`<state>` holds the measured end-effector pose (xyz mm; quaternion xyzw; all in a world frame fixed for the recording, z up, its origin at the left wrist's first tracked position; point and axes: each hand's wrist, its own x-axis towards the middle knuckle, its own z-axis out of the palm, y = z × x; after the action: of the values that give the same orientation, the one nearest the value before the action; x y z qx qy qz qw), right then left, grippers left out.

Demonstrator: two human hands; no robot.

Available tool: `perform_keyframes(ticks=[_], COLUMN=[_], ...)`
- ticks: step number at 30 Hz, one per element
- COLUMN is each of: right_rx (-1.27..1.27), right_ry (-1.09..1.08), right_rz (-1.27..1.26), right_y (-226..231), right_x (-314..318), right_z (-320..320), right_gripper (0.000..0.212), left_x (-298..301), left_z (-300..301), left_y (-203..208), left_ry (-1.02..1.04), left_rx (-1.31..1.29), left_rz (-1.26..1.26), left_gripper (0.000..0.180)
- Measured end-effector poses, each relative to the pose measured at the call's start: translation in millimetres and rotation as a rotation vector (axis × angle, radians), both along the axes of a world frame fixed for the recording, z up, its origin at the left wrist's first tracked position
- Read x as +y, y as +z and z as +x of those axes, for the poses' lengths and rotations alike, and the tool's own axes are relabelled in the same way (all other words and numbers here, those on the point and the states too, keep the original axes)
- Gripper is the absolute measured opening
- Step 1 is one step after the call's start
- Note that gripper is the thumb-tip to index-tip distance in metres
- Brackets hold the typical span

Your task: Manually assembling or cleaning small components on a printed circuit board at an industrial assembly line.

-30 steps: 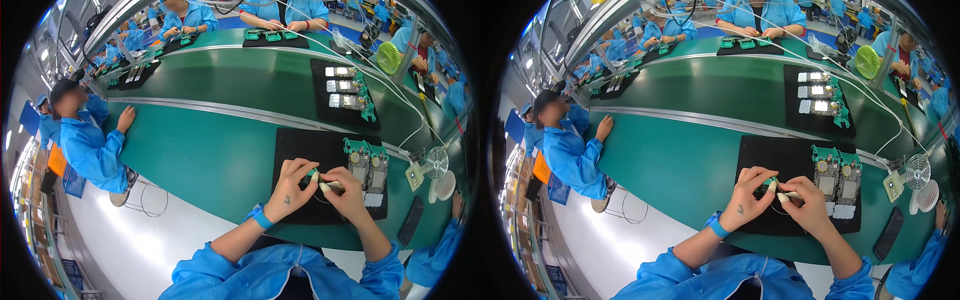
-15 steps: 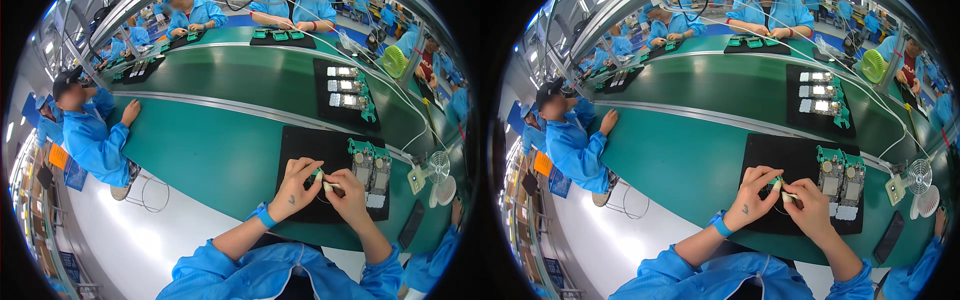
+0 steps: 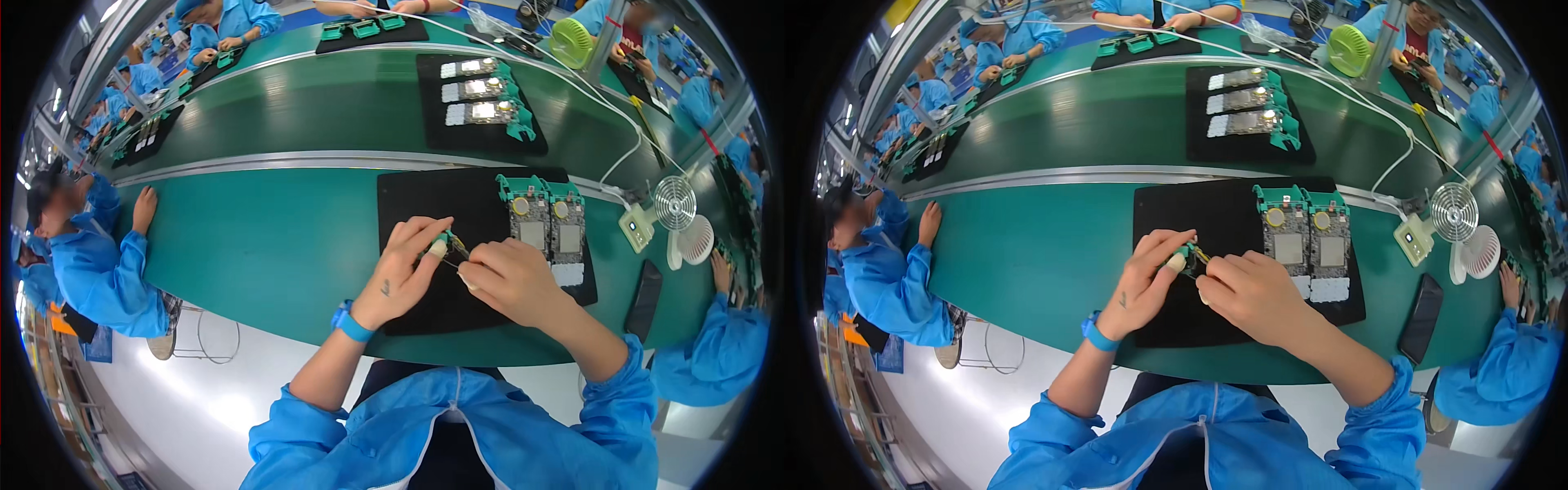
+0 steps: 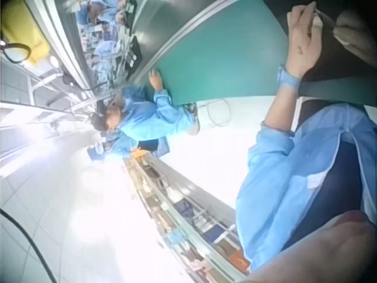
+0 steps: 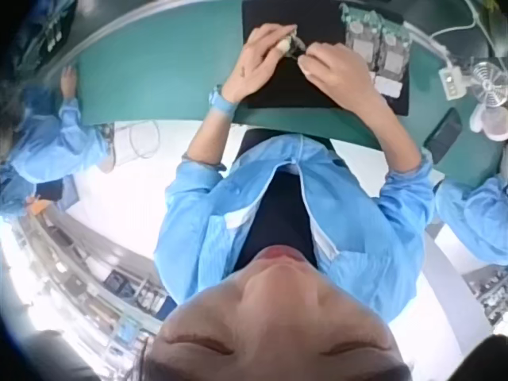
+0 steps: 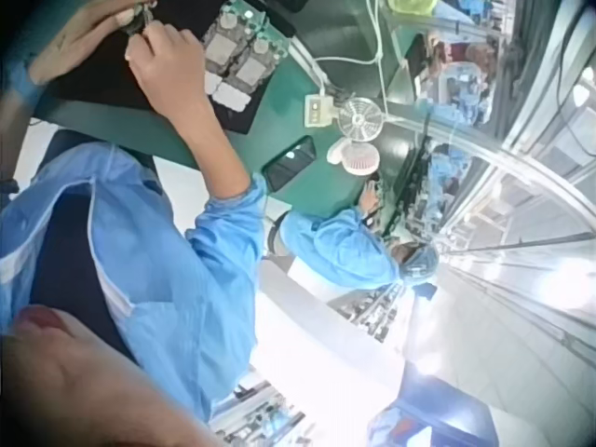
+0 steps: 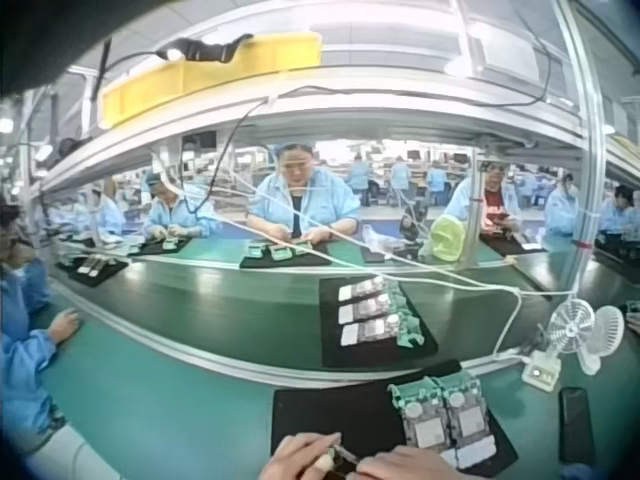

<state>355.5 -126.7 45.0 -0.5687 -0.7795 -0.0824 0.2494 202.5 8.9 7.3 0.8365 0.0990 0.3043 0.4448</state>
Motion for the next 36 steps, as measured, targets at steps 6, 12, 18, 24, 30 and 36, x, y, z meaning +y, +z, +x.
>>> perform_keyframes(ticks=[6,12,18,24,30,36], right_rx=[0.105,0.462,0.861,0.698,0.452,0.39], right_ry=[-0.083,-0.062,-0.092,0.007,0.089,0.108], right_rz=[-0.035,-0.113,-0.238,-0.213,-0.094,-0.077], right_y=[-2.4,-11.2,-26.0,-38.3,-48.0,-45.9], right_x=[7.3,19.1,11.7,-8.1,-10.9,-10.5], right_z=[3.2,5.1,-9.4,-18.3,-17.5,-17.9], right_gripper=[0.021,0.018,0.021,0.024,0.028,0.028], left_x=[2.3,-7.0,-27.6,-66.4,-83.3,-81.5], left_z=[-7.7,-15.8,-24.5,-49.5,-46.7,-40.7], left_y=[2.0,-4.4,-14.3,-20.9,-11.7,-9.2], left_ry=[-0.072,0.014,0.263,0.422,0.224,0.219], left_rx=[0.04,-0.013,-0.049,0.102,0.005,0.006], left_rz=[0.026,0.054,0.275,0.122,-0.796,-0.892], left_gripper=[0.048,0.046,0.049,0.051,0.052,0.049])
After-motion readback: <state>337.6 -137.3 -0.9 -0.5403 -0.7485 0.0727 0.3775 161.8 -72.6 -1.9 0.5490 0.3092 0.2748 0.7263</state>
